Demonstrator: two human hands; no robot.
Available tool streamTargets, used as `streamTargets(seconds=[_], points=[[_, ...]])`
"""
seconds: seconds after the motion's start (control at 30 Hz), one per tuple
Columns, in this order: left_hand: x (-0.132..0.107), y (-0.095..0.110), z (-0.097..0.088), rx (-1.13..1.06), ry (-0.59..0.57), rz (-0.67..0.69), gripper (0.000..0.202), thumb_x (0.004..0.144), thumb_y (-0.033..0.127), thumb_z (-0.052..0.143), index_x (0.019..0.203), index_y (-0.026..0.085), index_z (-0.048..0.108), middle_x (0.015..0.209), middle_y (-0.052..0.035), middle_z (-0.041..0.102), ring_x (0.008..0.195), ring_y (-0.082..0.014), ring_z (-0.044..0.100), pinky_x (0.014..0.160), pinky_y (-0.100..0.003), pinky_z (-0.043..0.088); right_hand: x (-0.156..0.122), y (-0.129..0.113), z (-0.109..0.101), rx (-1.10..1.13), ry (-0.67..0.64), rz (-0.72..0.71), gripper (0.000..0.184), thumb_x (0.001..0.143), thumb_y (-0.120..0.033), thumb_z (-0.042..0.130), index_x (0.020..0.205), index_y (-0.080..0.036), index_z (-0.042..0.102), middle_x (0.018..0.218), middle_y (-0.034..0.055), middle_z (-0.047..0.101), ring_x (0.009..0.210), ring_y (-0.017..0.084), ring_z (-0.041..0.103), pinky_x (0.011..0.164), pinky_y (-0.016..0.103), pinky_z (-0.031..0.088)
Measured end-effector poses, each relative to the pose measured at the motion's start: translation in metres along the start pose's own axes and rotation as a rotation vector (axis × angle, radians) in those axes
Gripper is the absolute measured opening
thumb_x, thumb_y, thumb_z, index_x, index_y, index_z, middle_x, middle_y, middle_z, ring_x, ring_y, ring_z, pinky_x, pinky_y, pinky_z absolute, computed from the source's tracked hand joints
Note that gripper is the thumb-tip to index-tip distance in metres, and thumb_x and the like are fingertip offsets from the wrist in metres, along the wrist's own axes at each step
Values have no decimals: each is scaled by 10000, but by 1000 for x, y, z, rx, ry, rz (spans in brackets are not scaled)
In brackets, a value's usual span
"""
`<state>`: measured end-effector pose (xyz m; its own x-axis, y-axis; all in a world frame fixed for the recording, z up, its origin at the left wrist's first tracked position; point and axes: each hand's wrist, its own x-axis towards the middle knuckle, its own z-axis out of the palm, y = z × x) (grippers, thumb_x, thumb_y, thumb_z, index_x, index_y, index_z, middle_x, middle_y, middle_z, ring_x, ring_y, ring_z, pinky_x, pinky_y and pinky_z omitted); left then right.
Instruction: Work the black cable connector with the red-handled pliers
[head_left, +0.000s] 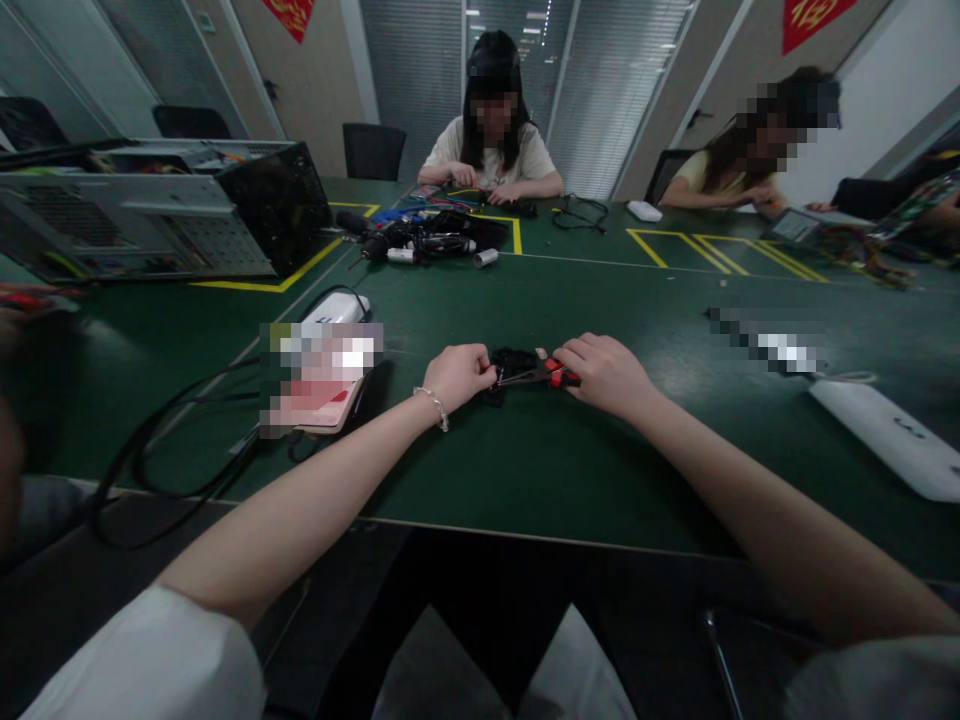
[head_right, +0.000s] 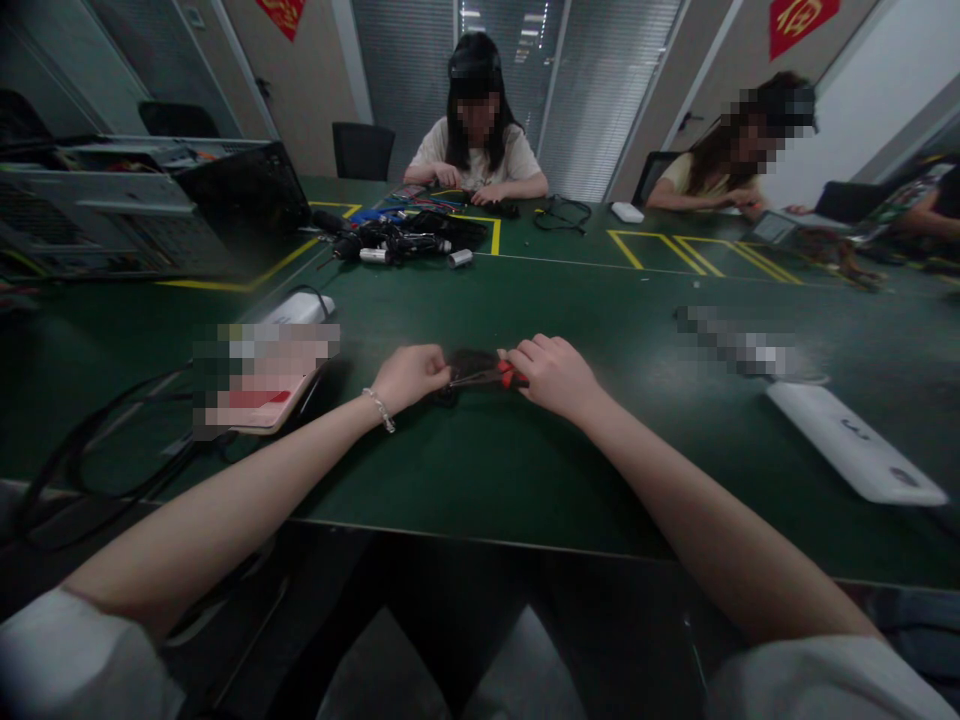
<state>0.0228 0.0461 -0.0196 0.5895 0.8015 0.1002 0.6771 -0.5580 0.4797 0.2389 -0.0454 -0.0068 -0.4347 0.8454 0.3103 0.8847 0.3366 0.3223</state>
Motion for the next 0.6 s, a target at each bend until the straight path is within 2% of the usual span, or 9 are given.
streamTargets(seconds=[0.23,0.6], points=[[-1,1,-1,-9,-9,-9,158,732,340,528,704,192,578,649,10,603,577,-109,519,480,-223,314,-1,0,0,-8,-8,8,401,748,-265,514,1125,-128,525,929,123,597,798,219,491,668,323,350],[0,1,-1,-8,-7,0,157,738,333,529,703,188,576,638,10,598,579,-110,525,470,-222,309,0,2,3,-10,-34,-2,353,737,-246,521,1068,-133,568,913,111,592,799,218,481,652,315,347]])
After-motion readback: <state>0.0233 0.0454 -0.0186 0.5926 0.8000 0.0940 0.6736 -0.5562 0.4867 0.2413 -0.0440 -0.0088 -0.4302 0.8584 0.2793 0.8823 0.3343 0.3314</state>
